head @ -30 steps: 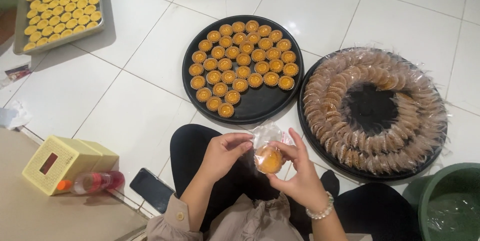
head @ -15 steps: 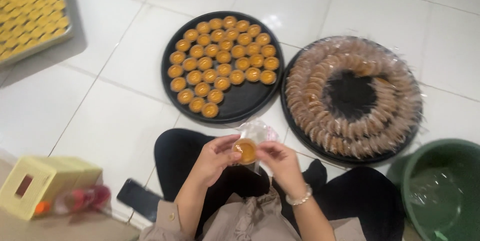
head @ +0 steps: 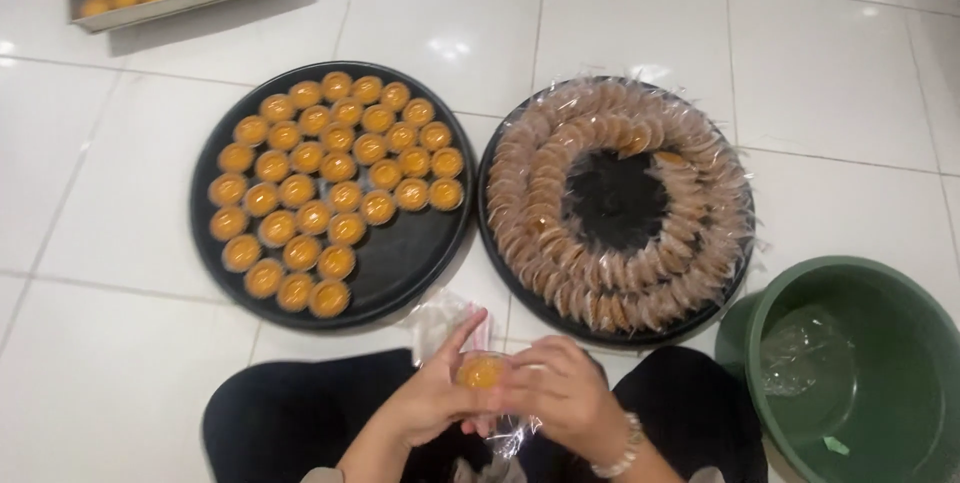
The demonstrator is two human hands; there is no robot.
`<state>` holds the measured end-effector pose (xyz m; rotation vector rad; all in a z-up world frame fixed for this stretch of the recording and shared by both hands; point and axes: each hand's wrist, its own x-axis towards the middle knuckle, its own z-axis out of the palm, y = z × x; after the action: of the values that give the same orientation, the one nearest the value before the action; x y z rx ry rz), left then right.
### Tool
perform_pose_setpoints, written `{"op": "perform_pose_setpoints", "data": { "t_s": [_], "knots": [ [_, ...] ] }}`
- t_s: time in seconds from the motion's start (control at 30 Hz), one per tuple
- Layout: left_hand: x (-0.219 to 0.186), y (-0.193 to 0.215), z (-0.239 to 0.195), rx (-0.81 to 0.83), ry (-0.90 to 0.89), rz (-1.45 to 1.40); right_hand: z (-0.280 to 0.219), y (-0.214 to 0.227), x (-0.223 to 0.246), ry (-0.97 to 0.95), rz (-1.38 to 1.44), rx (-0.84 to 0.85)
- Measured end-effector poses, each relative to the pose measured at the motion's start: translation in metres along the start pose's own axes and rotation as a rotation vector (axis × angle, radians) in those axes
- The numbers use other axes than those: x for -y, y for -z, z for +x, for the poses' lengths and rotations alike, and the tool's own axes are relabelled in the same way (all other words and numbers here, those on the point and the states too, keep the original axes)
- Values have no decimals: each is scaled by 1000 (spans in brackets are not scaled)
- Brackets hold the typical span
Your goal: The person sits on the floor and individually wraps small egg tarts in clear plastic bags. They pick each tart from a black tray, place it into a bag, and set the wrapped tart onto a second tray. The process is repeated continuously.
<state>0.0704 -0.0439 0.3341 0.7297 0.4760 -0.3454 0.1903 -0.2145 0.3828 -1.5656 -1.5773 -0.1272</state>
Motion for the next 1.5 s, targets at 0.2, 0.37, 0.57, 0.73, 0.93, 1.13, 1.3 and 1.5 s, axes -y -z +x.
{"op": "perform_pose_setpoints", "data": {
  "t_s": [0.2, 0.37, 0.57, 0.73, 0.93, 1.13, 1.3, 1.5],
  "knots": [
    [-24, 72, 69, -269, -131, -5, 80, 97, -121, -1381, -499, 636],
    [-14, 111, 78, -393, -200, -101, -40, 155, -326, -974, -673, 442],
    [-21, 103, 80, -538, -85, -99, -57, 151, -391, -820, -933, 993],
    [-26, 94, 77, -602, -19, -98, -50, 153, -376, -892, -699, 806],
    [-1, 112, 79, -465, -156, -72, -61, 155, -392, -877, -540, 729],
    [-11, 105, 77, -526, -132, -67, -42, 156, -373, -1183, -454, 816],
    [-10, 113, 67, -462, -336, -134, -70, 153, -385, -857, -657, 816],
    [-82, 100, 22, -367, -621, -147, -91, 149, -403, -743, -689, 642]
  ]
}}
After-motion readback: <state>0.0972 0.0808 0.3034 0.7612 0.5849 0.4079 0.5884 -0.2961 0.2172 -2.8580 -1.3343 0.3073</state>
